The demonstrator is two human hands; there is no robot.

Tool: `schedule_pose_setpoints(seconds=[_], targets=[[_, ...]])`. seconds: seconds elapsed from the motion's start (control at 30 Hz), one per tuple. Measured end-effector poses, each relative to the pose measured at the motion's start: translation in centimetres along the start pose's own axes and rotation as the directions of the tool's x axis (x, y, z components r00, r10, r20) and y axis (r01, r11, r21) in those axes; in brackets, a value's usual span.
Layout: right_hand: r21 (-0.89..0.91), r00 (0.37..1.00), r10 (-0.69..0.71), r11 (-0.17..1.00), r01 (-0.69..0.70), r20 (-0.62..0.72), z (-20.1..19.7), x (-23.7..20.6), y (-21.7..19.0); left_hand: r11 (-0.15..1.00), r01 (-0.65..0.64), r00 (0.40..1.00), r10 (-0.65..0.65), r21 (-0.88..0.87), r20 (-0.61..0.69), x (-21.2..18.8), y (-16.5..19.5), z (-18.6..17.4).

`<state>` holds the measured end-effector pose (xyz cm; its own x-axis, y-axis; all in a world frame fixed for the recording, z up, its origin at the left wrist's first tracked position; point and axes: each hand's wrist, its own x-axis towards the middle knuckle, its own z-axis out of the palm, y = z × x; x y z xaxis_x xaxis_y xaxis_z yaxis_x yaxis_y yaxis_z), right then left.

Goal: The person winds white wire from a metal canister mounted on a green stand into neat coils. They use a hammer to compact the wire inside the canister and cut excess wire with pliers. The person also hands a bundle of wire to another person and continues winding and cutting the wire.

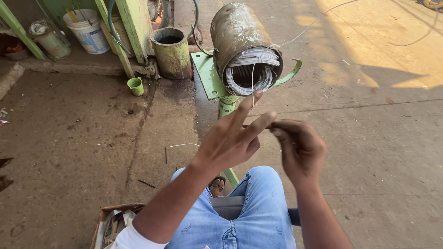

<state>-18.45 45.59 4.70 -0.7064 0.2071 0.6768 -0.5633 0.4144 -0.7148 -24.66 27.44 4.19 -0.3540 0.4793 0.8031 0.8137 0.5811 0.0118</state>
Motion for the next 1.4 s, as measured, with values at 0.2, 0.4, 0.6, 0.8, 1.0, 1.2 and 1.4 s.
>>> schedule_pose_setpoints(seconds=[0.2, 0.4, 0.6, 0.8, 1.0, 1.2, 1.4], targets=[[0.218, 0.936, -0.047, 0.967, 0.130, -0.349, -4.1, 0.4, 1.8, 0.832, -0.218, 0.973, 0.146, 0.510, 0.179, 2.0, -5.4, -3.9], [0.118, 0.962, -0.159, 0.975, 0.188, -0.220, -0.3, 1.0, 2.6, 0.609, -0.534, 0.834, 0.268, 0.586, 0.483, 6.6, -7.1, -5.9], [0.119, 0.971, -0.131, 0.980, 0.157, -0.200, 2.3, 2.4, 1.1, 0.398, -0.712, 0.702, 0.430, 0.579, 0.567, 9.0, -7.4, -6.9], [0.070, 0.971, -0.133, 0.986, 0.150, -0.198, 2.9, 2.5, 1.2, 0.368, -0.684, 0.724, 0.446, 0.630, 0.526, 8.9, -7.1, -6.6], [0.077, 0.967, -0.118, 0.987, 0.139, -0.224, 4.3, 3.2, 1.4, 0.373, -0.716, 0.693, 0.480, 0.590, 0.539, 9.2, -7.4, -7.0], [-0.011, 0.948, -0.227, 0.973, 0.230, -0.222, 5.1, 3.5, 1.1, 0.364, -0.712, 0.692, 0.507, 0.601, 0.514, 9.0, -7.9, -6.7], [-0.234, 0.927, -0.362, 0.914, 0.332, -0.100, 5.5, 3.3, -0.3, 0.399, -0.766, 0.635, 0.596, 0.504, 0.492, 7.5, -9.8, -7.5]])
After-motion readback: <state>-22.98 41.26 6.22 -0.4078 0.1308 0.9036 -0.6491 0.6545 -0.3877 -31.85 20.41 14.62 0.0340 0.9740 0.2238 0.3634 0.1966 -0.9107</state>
